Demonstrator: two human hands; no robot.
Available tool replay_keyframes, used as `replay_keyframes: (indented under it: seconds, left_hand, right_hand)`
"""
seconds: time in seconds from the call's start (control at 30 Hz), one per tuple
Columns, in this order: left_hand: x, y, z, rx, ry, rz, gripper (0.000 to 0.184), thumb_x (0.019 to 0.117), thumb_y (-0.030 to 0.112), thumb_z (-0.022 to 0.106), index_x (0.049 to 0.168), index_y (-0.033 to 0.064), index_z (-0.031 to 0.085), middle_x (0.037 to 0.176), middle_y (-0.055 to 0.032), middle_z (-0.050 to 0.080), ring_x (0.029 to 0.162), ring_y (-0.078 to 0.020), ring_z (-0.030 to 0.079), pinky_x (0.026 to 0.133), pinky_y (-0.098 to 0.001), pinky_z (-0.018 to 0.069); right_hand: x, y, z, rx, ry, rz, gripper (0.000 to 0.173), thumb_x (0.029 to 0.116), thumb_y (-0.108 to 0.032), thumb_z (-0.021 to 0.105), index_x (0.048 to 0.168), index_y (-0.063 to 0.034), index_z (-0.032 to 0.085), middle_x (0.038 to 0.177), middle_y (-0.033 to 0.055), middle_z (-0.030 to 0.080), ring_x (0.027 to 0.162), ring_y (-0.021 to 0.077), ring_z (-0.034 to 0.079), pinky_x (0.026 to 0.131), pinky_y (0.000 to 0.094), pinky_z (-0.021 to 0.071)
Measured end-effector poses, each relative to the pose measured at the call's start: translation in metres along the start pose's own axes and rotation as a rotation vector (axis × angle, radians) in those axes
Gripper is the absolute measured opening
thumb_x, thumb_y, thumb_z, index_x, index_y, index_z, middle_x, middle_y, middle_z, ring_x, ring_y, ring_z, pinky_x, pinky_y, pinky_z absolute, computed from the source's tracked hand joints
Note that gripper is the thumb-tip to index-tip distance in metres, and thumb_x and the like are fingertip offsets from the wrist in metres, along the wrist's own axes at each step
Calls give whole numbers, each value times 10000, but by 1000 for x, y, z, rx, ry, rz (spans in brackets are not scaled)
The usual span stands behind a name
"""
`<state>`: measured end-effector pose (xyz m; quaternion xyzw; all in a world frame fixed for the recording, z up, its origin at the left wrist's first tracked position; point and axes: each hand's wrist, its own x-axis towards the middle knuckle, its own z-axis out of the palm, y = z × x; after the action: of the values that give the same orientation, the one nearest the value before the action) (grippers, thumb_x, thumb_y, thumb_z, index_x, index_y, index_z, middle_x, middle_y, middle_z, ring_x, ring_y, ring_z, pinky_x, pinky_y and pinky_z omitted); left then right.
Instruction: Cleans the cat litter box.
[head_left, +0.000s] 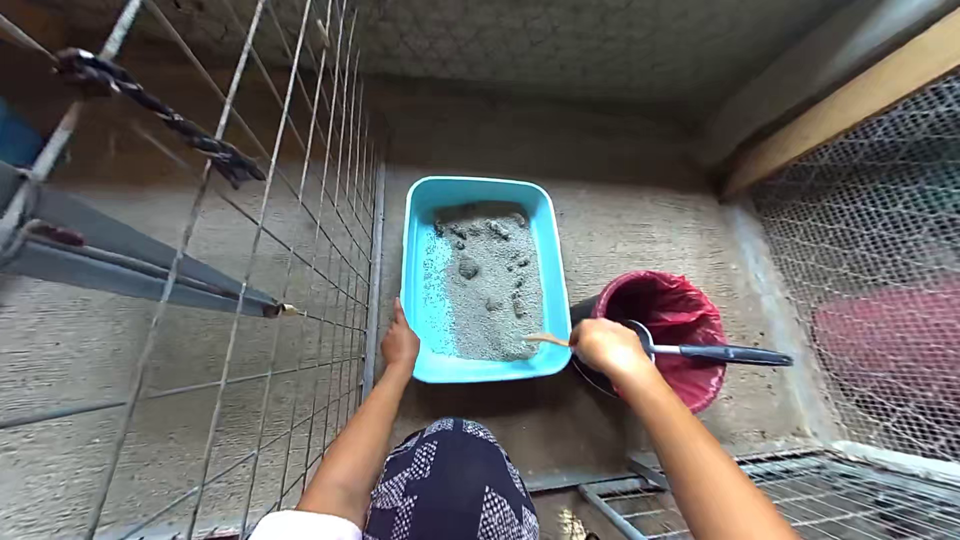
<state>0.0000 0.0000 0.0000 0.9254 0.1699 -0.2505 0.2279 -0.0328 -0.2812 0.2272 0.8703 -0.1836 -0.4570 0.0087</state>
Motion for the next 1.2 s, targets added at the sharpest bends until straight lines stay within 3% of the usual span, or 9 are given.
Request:
replay_keyframes:
  seconds: [0.2, 0.4, 0.5, 0.67, 0.77, 0.83, 0.9, 1.03, 1.2]
  left_hand:
    - [1, -1, 2, 11, 14, -10, 799, 1001, 72, 549, 1663, 164, 111, 1220, -292, 667, 1062, -478, 684, 872, -631, 550]
    - [1, 1, 1, 15, 20, 3, 772, 1015, 71, 533, 1661, 148, 118, 1225, -293, 664, 1060, -473, 685, 881, -629, 546]
    - [3, 1, 2, 2, 16, 11, 788, 1009, 73, 544, 1662, 157, 112, 1247, -289, 657, 1057, -475, 685, 886, -633, 544]
    - [1, 2, 1, -30, 19, 12, 783, 1000, 65, 555, 1656, 143, 133, 1262, -304, 642, 1062, -485, 678, 889, -646, 537]
    - [2, 2, 2, 0, 23, 9, 795, 1002, 83, 570, 1658, 146, 125, 1260, -291, 649, 1062, -469, 684, 889, -631, 542]
    - [4, 2, 4, 15, 25, 6, 800, 1007, 97, 567, 1662, 167, 114, 1262, -275, 654, 1057, -465, 686, 876, -626, 547]
    - [2, 2, 4, 2, 19, -3, 803, 1009, 93, 558, 1664, 180, 102, 1266, -275, 653, 1055, -469, 686, 869, -638, 545]
    - [2, 3, 0, -5, 15, -4, 795, 1010, 91, 555, 1663, 178, 110, 1278, -282, 645, 1072, -472, 680, 877, -643, 540]
    - [3, 6, 3, -3, 28, -16, 775, 1011, 76, 540, 1661, 170, 129, 1251, -285, 654, 1057, -467, 685, 865, -631, 549]
  right_hand:
    - [36, 8, -5, -212, -95, -150, 267, 988, -243, 641, 1155, -58, 737, 1271, 229, 669, 1230, 434, 607, 975, 680, 467]
    - [73, 9, 3, -341, -170, -260, 285, 986, -239, 655, 1134, -8, 728, 1286, 238, 654, 1264, 423, 587, 994, 666, 462]
    - [70, 14, 30, -252, -157, -296, 298, 988, -179, 636, 1192, 30, 692, 1325, 262, 626, 1302, 440, 556, 1033, 658, 446]
    - [9, 13, 107, 13, -117, -77, 314, 1059, -189, 505, 1264, -20, 672, 1288, 249, 656, 1225, 435, 620, 986, 620, 500]
    - [39, 15, 153, 112, 32, -78, 391, 1103, -246, 415, 1415, -85, 585, 1315, 234, 640, 1207, 413, 634, 995, 566, 513]
    - [80, 2, 140, 266, 140, -88, 424, 1111, -271, 398, 1474, -107, 544, 1340, 241, 631, 1233, 414, 624, 1040, 569, 490]
    - [102, -9, 98, 418, 249, -146, 391, 1105, -258, 439, 1409, -78, 606, 1264, 254, 676, 1203, 422, 643, 1035, 587, 484]
    - [48, 7, 24, 174, 93, -180, 296, 1048, -208, 552, 1272, -73, 690, 1277, 231, 668, 1251, 412, 603, 1044, 618, 454]
    - [2, 9, 68, -6, -112, -61, 302, 1052, -166, 504, 1249, -10, 671, 1290, 243, 656, 1247, 425, 609, 1000, 624, 490]
